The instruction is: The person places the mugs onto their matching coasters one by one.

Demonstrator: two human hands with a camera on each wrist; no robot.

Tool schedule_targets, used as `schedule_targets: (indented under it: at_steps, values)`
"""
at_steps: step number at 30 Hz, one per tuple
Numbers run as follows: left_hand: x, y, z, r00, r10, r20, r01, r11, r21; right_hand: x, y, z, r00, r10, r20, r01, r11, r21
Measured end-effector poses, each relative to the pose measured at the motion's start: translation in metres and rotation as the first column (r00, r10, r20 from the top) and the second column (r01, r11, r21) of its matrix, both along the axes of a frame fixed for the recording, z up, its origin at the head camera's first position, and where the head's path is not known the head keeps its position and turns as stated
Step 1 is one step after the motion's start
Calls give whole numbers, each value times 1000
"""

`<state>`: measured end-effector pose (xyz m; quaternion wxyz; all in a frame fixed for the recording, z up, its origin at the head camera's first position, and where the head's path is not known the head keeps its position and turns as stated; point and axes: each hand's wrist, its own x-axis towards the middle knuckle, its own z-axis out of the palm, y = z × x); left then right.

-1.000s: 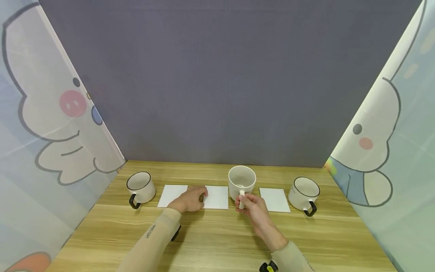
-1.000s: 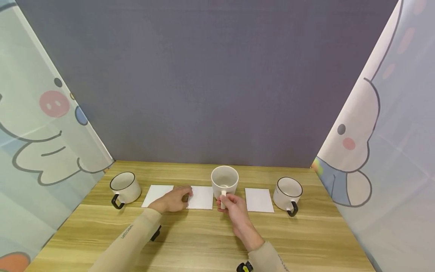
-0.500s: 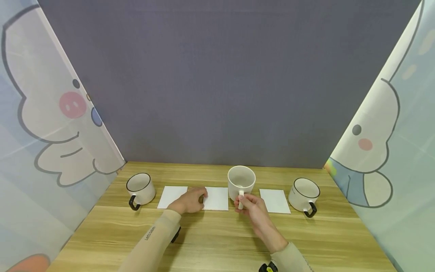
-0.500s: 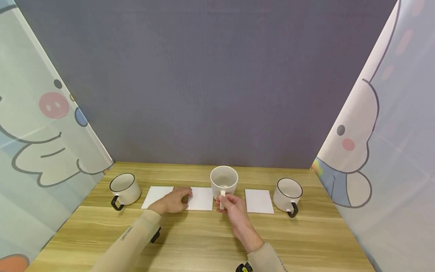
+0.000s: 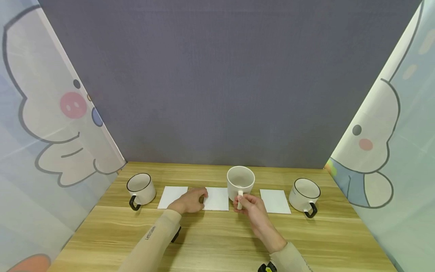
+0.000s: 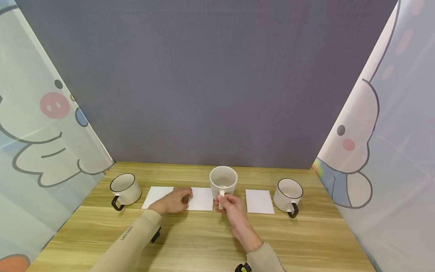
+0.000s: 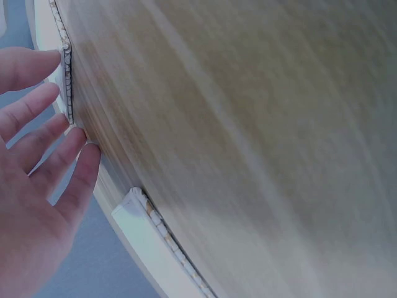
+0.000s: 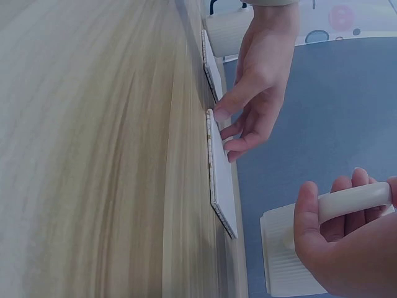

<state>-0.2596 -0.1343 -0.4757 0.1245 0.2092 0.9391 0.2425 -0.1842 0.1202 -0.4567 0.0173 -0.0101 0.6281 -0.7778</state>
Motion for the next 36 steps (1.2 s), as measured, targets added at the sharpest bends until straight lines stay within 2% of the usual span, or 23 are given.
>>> schedule_targets:
  at_steps: [14,36]
  values:
    - [0,1,2,1000,1,1,-1,1000,-3,-3,-6,-2,1000,-9,13,10,1000,-12]
    - [-2,-1,0,1000,2,-12,-2,1000,14,-3,-18,3,1000,-2,-1,2,999,-32]
